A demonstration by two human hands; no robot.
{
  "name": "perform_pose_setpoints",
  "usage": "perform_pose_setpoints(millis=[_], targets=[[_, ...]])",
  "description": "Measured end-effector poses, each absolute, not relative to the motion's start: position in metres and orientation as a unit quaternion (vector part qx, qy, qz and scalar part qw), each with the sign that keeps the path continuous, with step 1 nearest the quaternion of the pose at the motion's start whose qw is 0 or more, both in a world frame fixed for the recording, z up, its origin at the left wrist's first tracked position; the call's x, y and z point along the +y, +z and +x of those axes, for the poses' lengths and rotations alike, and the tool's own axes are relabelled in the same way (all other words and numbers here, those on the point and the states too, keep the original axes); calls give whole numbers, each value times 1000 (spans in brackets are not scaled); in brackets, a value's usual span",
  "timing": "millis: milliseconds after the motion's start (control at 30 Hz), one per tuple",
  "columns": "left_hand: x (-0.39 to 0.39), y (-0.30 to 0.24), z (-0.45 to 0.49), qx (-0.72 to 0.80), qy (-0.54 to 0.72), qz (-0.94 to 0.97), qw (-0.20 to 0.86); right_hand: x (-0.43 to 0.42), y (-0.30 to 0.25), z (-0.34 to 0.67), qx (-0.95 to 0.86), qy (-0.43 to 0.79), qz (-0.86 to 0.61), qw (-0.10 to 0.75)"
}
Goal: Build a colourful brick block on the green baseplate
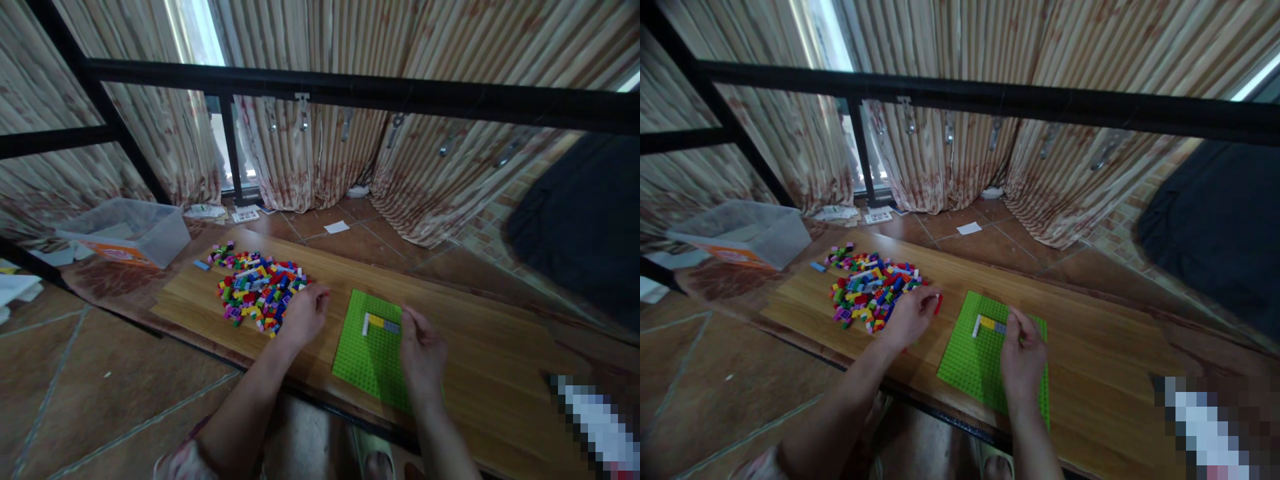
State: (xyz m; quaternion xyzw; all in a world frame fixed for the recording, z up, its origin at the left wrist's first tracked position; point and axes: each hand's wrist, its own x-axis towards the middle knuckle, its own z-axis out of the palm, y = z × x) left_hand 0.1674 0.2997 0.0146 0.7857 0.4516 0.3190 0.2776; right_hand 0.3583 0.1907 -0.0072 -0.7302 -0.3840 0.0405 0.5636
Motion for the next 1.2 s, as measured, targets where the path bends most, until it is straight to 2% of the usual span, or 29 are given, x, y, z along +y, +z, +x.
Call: perform_pose_setpoints(millis=[300,633,900,1200], targets=[[337,22,119,565,324,727,216,191,0,338,-391,53,-749,533],[329,21,123,488,255,817,170,202,-11,324,-395,125,-726,549],[318,17,145,384,218,884,155,202,-16,322,-422,130,-724,530],[307,16,155,388,144,900,138,202,-15,320,-431,136,-715,533]])
